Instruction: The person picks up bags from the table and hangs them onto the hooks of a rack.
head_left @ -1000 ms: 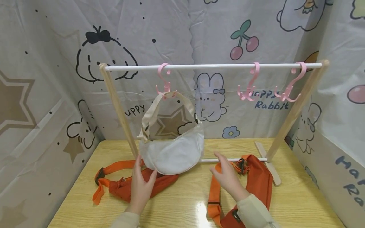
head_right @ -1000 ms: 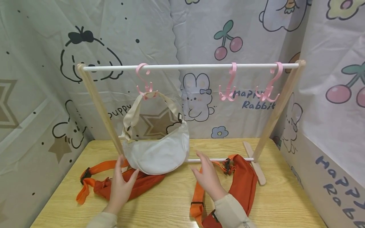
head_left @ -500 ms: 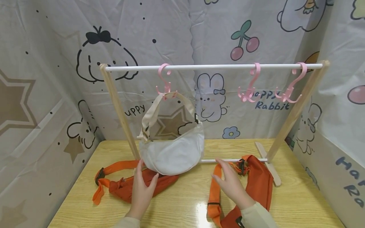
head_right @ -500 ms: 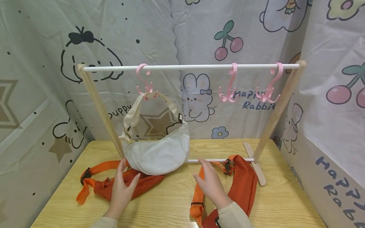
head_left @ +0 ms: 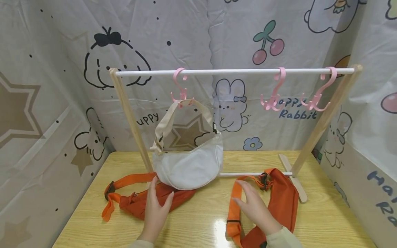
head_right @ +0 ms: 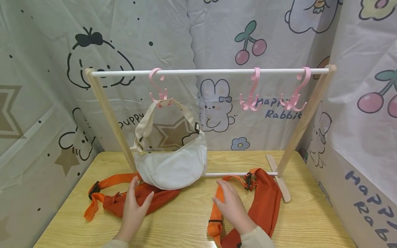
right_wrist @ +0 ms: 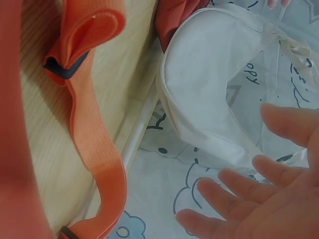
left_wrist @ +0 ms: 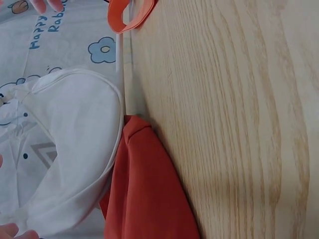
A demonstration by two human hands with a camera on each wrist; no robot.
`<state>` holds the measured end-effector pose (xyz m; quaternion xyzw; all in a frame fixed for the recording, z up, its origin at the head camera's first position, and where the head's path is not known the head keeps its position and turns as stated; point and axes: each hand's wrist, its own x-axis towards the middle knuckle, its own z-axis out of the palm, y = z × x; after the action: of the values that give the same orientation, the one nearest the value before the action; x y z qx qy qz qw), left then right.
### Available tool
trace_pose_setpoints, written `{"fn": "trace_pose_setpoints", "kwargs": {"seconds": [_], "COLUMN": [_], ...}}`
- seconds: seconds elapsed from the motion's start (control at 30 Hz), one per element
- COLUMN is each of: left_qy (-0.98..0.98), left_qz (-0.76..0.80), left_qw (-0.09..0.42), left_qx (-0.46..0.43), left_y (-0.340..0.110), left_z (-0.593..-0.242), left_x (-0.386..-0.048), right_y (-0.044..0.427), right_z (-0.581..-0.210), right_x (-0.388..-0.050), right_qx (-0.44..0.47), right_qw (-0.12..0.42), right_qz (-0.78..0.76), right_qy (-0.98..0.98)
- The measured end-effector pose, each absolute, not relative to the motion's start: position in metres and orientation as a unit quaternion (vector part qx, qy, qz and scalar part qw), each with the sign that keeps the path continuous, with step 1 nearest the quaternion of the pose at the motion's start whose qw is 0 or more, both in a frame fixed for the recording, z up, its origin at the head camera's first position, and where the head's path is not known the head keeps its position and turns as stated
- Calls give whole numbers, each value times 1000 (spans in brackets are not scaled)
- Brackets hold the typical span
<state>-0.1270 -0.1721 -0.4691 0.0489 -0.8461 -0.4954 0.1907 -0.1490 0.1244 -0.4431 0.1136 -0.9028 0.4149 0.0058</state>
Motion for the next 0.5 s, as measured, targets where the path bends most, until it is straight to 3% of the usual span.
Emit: {"fn": "trace_pose_setpoints", "kwargs": {"seconds": [0.5], "left_qy": [-845], "left_qz": [-491], "left_qw": [208], "left_qx": [37], "left_y": [-164], "left_z": [-471], "left_x": [-124], "right_y": [137], "right_z": [-446], "right_x": [-135], "right_qx": [126], "right_qw": [-50], "right_qz": [373], "right_qy": [-918]}}
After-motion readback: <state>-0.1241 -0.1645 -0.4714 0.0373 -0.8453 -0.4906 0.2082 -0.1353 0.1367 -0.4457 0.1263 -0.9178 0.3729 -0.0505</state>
